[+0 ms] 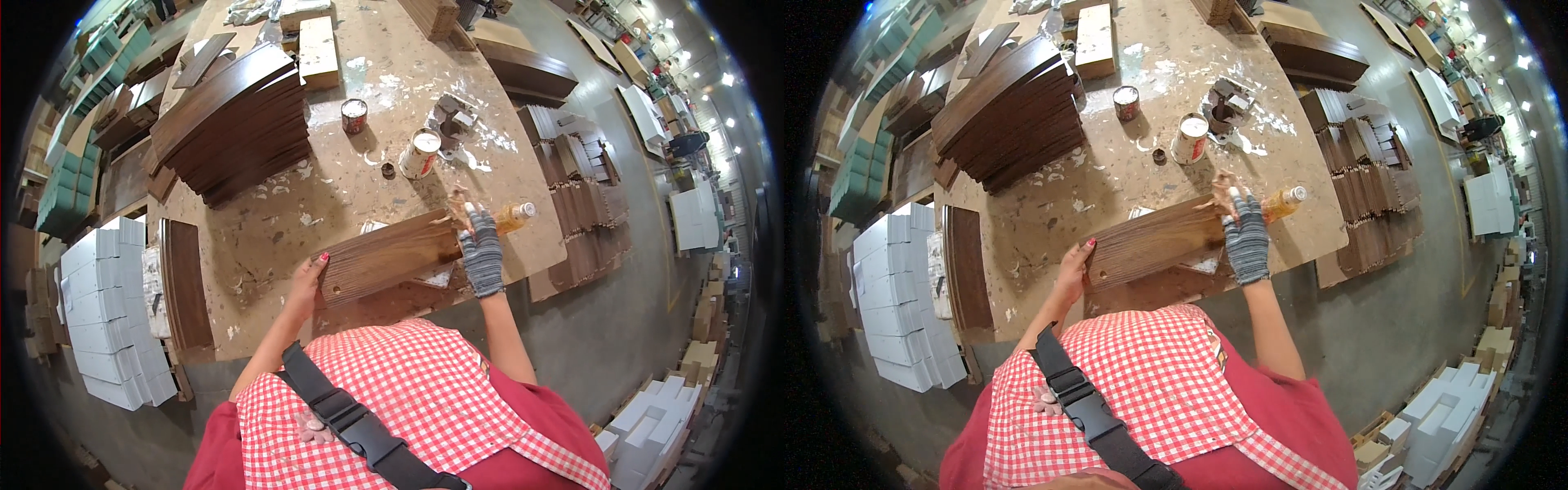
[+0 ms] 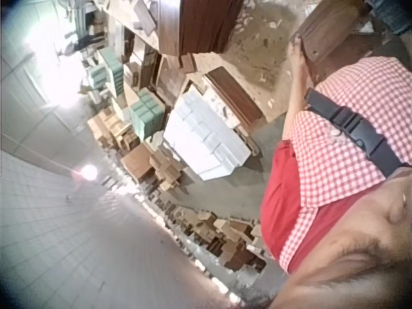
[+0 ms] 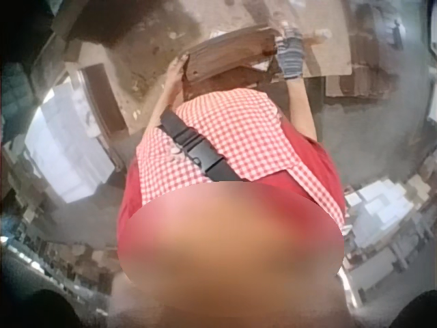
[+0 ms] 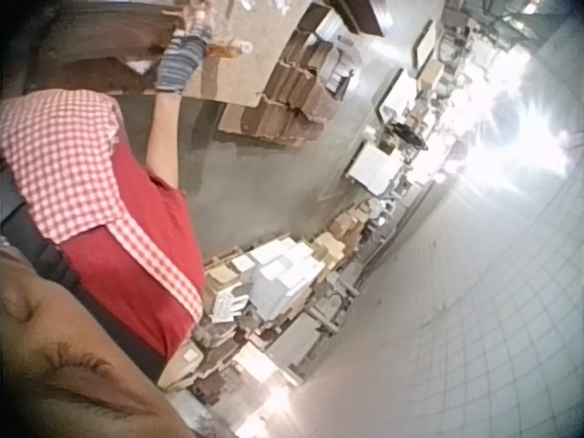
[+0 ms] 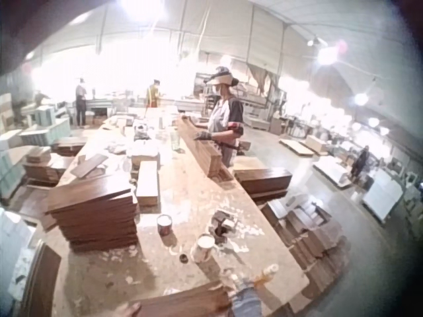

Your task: The person stains and polishes wooden boards by wiping their surfaces and edges with a cloth.

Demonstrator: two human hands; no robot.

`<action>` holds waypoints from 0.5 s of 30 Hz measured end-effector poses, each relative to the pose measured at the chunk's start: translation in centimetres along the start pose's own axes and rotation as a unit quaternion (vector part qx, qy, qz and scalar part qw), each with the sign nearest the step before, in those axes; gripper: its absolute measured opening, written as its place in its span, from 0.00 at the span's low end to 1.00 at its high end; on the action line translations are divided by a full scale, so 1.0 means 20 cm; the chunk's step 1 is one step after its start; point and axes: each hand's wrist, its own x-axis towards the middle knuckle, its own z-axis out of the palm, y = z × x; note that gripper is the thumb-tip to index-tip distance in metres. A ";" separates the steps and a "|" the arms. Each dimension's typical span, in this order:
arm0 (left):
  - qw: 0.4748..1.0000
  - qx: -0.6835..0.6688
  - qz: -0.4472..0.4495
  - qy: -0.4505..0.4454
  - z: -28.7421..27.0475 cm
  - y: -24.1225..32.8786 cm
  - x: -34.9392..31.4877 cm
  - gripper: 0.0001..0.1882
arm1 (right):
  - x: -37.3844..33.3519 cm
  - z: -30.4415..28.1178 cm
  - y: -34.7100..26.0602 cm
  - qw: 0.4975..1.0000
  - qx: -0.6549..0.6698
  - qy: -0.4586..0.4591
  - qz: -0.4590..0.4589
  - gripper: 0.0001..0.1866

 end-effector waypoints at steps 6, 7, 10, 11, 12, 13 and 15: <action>0.999 -0.007 0.020 -0.050 -0.04 0.04 0.10 0.14 | -0.12 0.24 -0.33 0.945 -0.136 -0.242 -0.174 0.26; 0.998 -0.008 0.023 -0.052 -0.03 0.04 0.10 0.14 | -0.13 0.29 -0.31 0.924 -0.180 -0.247 -0.229 0.26; 1.000 0.009 0.003 -0.017 -0.02 0.06 0.10 0.14 | -0.12 0.29 -0.27 0.905 -0.206 -0.234 -0.290 0.24; 1.000 0.013 0.001 -0.008 -0.02 0.05 0.08 0.14 | -0.08 0.23 -0.29 0.929 -0.135 -0.230 -0.257 0.22; 1.000 0.017 -0.001 0.002 -0.02 0.05 0.07 0.13 | -0.05 0.19 -0.29 0.946 -0.063 -0.226 -0.222 0.21; 1.000 0.018 0.001 0.000 -0.02 0.05 0.07 0.13 | -0.01 0.18 -0.26 0.972 0.034 -0.184 -0.145 0.16; 1.000 0.006 0.017 0.002 -0.09 0.02 0.05 0.12 | 0.15 0.10 -0.24 0.968 0.191 -0.135 -0.086 0.14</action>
